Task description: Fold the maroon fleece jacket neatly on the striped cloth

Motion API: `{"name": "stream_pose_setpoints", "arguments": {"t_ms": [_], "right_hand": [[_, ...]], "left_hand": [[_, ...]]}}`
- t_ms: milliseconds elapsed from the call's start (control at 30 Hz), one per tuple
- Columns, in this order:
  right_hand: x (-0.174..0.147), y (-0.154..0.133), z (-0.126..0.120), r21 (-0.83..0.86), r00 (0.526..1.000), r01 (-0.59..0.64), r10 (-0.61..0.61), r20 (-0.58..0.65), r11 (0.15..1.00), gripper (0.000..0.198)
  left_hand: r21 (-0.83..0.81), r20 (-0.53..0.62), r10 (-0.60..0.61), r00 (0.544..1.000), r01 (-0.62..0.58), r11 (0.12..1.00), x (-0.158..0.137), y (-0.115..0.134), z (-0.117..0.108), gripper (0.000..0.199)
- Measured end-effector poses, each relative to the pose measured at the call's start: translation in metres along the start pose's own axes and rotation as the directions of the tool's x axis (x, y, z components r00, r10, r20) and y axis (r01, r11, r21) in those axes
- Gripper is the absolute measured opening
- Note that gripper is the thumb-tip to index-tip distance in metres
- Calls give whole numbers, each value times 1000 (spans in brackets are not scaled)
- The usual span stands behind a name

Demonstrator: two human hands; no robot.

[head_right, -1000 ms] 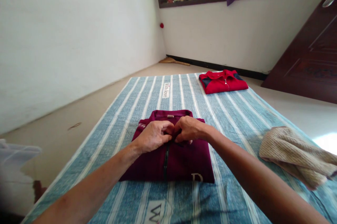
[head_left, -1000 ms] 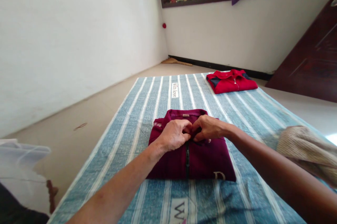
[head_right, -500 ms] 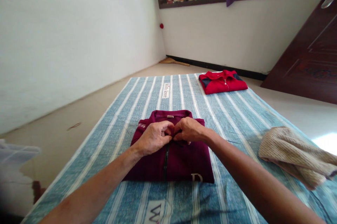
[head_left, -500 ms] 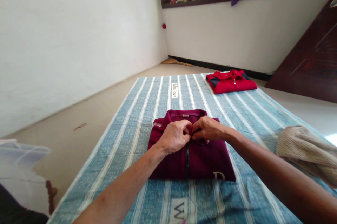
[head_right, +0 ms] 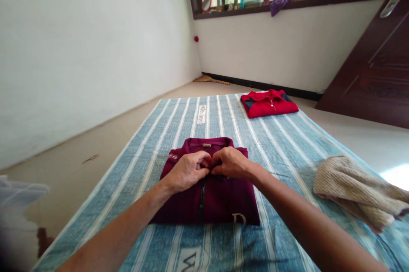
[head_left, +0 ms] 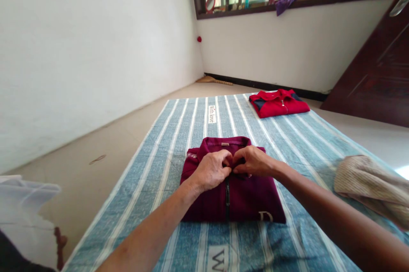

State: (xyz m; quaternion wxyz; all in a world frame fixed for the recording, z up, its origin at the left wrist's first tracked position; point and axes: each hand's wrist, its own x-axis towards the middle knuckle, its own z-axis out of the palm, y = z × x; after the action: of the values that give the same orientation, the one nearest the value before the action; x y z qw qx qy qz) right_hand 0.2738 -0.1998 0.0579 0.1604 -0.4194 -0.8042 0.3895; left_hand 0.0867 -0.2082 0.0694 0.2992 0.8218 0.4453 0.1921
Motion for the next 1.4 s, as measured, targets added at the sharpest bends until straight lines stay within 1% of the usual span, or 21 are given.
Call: {"name": "stream_pose_setpoints", "arguments": {"t_ms": [67, 100, 167, 233, 300, 400, 433, 500, 567, 633, 667, 700, 733, 767, 833, 867, 933, 1000, 1167, 1267, 1400], "right_hand": [[-6, -3, 5, -117, 990, 30, -46, -133, 993, 11], [-10, -4, 8, -188, 975, 42, -82, -208, 981, 17], [-18, -4, 19, -327, 924, 54, -171, -341, 943, 29], [-27, -2, 32, -446, 862, 51, -264, -432, 894, 35], [-35, 1, 46, -535, 796, 42, -352, -493, 844, 31], [-44, 3, 63, -614, 703, 36, -456, -545, 789, 23], [-46, 3, 68, -630, 679, 34, -481, -555, 776, 22], [-49, 3, 75, -649, 642, 24, -509, -573, 760, 22], [-50, 4, 81, -645, 631, 5, -503, -591, 764, 23], [-50, 3, 86, -625, 629, -19, -476, -614, 780, 25], [-50, 2, 89, -614, 628, -33, -462, -627, 789, 26], [-51, 2, 91, -604, 624, -47, -449, -639, 795, 26], [-51, 1, 94, -597, 618, -62, -439, -652, 800, 27], [-52, 0, 96, -591, 610, -76, -431, -665, 803, 27], [-54, -3, 101, -580, 595, -99, -419, -686, 808, 27], [-56, -4, 103, -577, 592, -107, -414, -691, 810, 27], [-58, -5, 107, -579, 592, -118, -411, -693, 806, 28], [-61, -6, 110, -591, 593, -124, -418, -688, 797, 30], [-62, -2, 118, -601, 589, -130, -426, -687, 789, 34], [-62, 1, 120, -590, 598, -122, -415, -685, 798, 35], [-65, 3, 117, -536, 608, -94, -378, -698, 839, 36]], "left_hand": [[11, -11, 0, 1000, 0, 1000, -2, 2, 0, 16], [19, -28, -2, 1000, 2, 1000, -3, 3, 1, 17], [28, -90, -13, 996, 16, 999, -8, 4, 4, 22], [20, -190, -17, 982, 21, 1000, -16, 5, 9, 32], [-1, -311, 5, 950, -6, 1000, -25, 4, 14, 39], [-53, -464, 23, 885, -54, 997, -41, 1, 18, 34], [-88, -499, 1, 866, -52, 995, -46, -1, 19, 32], [-209, -535, -90, 840, -28, 977, -53, -3, 19, 30], [-386, -528, -225, 819, 5, 923, -58, -5, 18, 29], [-516, -517, -346, 783, 37, 856, -61, -6, 17, 29], [-534, -527, -383, 759, 54, 843, -63, -6, 17, 27], [-514, -551, -396, 735, 75, 854, -65, -5, 16, 25], [-458, -587, -382, 714, 96, 884, -67, -5, 16, 22], [-373, -632, -339, 697, 110, 921, -70, -6, 17, 18], [-150, -716, -178, 675, 101, 984, -76, -7, 19, 13], [-34, -745, -80, 662, 82, 996, -80, -8, 20, 11], [153, -761, 86, 643, 49, 987, -86, -10, 25, 11], [261, -741, 171, 649, 44, 964, -90, -14, 32, 14], [394, -680, 266, 684, 34, 918, -96, -22, 51, 27], [425, -672, 289, 682, 35, 905, -97, -25, 57, 30], [409, -685, 278, 673, 39, 912, -100, -25, 58, 30]]}}
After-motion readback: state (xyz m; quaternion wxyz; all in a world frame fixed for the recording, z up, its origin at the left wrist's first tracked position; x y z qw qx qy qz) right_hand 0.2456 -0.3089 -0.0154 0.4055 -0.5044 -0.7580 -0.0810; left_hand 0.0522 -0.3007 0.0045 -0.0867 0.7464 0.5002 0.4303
